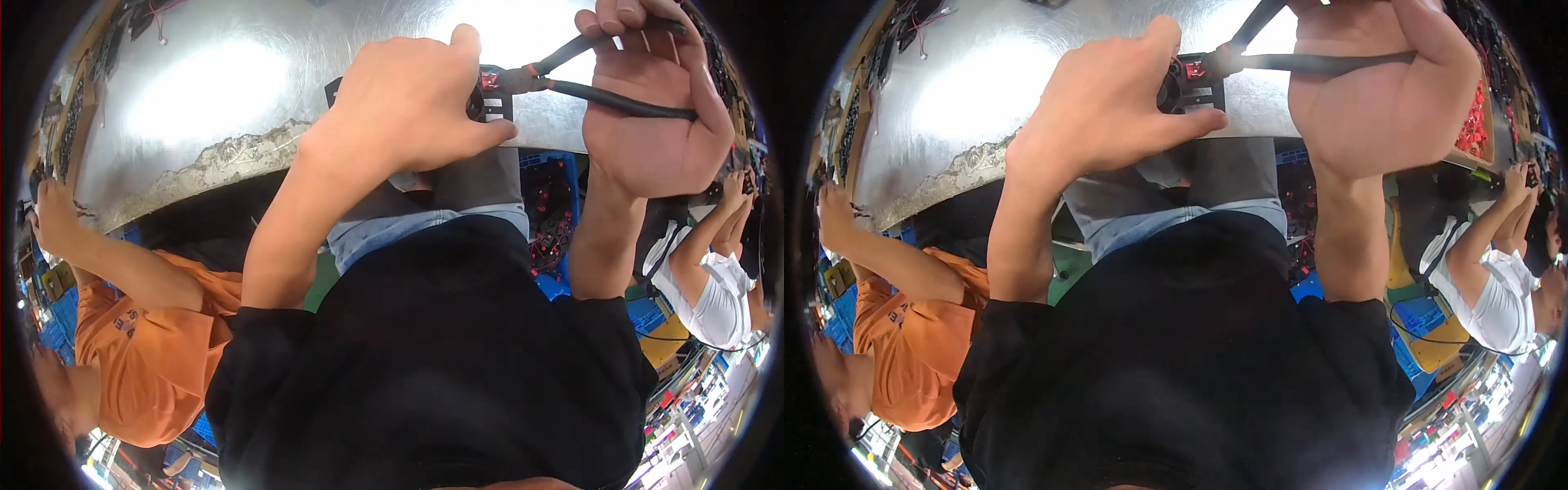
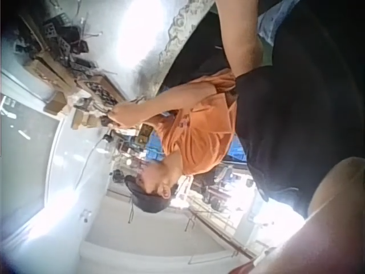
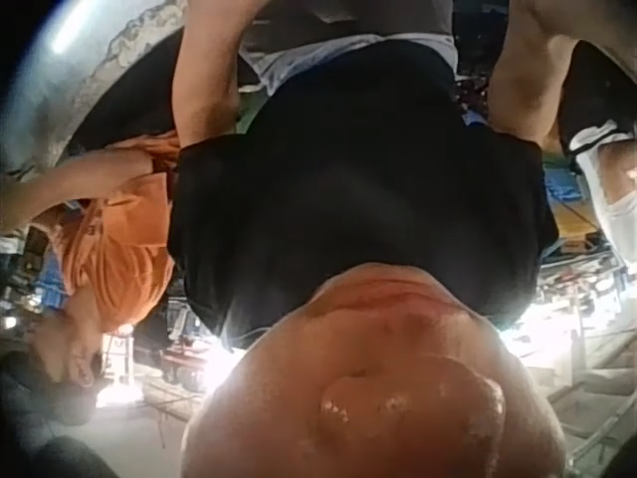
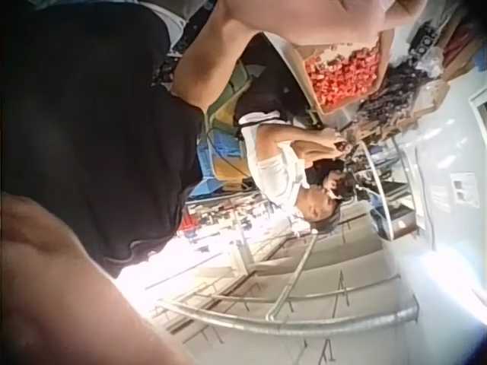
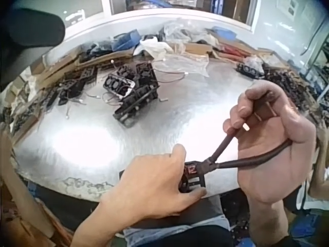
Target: Assembling small electronic components involving wire manipulation and component insertion.
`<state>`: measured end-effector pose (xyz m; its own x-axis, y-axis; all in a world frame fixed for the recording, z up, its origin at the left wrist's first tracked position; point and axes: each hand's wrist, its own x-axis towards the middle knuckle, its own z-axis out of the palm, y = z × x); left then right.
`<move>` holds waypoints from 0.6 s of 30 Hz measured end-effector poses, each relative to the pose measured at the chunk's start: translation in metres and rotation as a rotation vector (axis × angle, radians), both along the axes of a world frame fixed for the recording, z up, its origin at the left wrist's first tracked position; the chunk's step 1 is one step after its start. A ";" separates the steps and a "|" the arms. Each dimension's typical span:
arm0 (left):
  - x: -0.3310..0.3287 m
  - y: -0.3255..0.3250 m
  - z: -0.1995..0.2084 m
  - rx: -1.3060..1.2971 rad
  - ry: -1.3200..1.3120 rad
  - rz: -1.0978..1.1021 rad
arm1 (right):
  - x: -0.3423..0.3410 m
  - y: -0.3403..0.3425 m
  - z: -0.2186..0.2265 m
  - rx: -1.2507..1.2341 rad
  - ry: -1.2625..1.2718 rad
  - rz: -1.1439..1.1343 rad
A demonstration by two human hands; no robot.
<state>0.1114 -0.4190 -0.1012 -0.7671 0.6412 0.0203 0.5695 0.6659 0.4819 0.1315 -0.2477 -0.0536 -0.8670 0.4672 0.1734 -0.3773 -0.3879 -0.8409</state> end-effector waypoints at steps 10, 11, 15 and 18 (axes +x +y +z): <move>0.001 -0.004 -0.003 -0.016 0.023 0.005 | 0.006 0.031 -0.020 0.674 0.680 0.613; -0.001 -0.003 -0.003 0.010 0.013 -0.003 | 0.013 0.018 -0.019 0.669 0.633 0.524; -0.016 0.006 0.029 -0.125 -0.294 -0.039 | 0.009 0.023 -0.024 0.724 0.677 0.561; -0.011 -0.001 0.022 -0.150 -0.280 -0.057 | 0.004 0.016 -0.030 0.358 0.597 0.710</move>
<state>0.1002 -0.4197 -0.0797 -0.6924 0.6629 -0.2847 0.4669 0.7125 0.5237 0.1354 -0.2321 -0.0836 -0.6495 -0.2919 0.7021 -0.5555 -0.4484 -0.7002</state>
